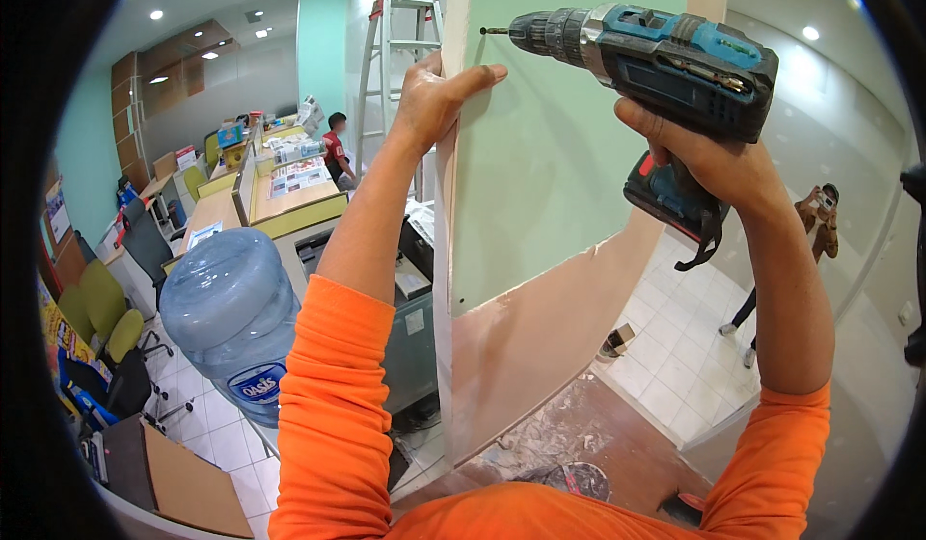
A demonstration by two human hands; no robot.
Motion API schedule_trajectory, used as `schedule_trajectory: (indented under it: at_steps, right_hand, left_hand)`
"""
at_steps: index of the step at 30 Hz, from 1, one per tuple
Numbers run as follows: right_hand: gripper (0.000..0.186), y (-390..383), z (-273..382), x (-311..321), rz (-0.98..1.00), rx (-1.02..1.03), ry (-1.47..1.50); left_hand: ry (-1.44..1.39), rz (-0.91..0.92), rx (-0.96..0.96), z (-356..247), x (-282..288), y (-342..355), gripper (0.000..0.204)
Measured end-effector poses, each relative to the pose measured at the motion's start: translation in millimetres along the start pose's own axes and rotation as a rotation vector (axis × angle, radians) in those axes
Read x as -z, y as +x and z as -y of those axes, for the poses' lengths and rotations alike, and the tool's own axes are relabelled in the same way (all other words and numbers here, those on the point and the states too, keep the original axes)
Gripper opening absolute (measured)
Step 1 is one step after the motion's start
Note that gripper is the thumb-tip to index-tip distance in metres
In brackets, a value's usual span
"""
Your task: The person uses a cordless drill to drive screws into a light green drywall panel along its edges, securing it to the wall. The person holds the panel with one hand while operating the drill with the other, moving along the perimeter to fasten multiple screws.
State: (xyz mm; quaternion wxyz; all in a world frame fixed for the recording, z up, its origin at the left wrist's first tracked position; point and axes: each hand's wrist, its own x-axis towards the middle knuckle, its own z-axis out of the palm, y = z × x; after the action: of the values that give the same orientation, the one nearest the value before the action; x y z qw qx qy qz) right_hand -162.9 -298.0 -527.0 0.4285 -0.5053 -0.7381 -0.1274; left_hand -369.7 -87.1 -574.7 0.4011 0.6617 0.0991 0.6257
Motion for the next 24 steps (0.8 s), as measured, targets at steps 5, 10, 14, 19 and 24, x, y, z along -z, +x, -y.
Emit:
schedule_trajectory:
  at_steps: [5,10,14,19,24]
  right_hand:
    - [0.044,3,2,-1,0.001,-0.05,-0.035]
    - [0.046,4,0,0,0.001,-0.039,-0.102]
    - [0.043,1,0,2,-0.005,0.007,-0.1]
    - [0.04,3,-7,2,-0.025,0.098,-0.115]
    - [0.038,5,-11,3,-0.003,0.055,-0.086]
  left_hand:
    - [-0.038,-0.001,-0.04,0,-2,-1,0.052]
    - [0.03,-0.029,-0.035,-2,-2,-4,0.048]
    - [-0.007,-0.014,-0.043,-3,-3,-4,0.048]
    - [-0.019,-0.017,-0.051,0,-3,-2,0.05]
    - [-0.026,-0.021,-0.064,4,-1,-1,0.051]
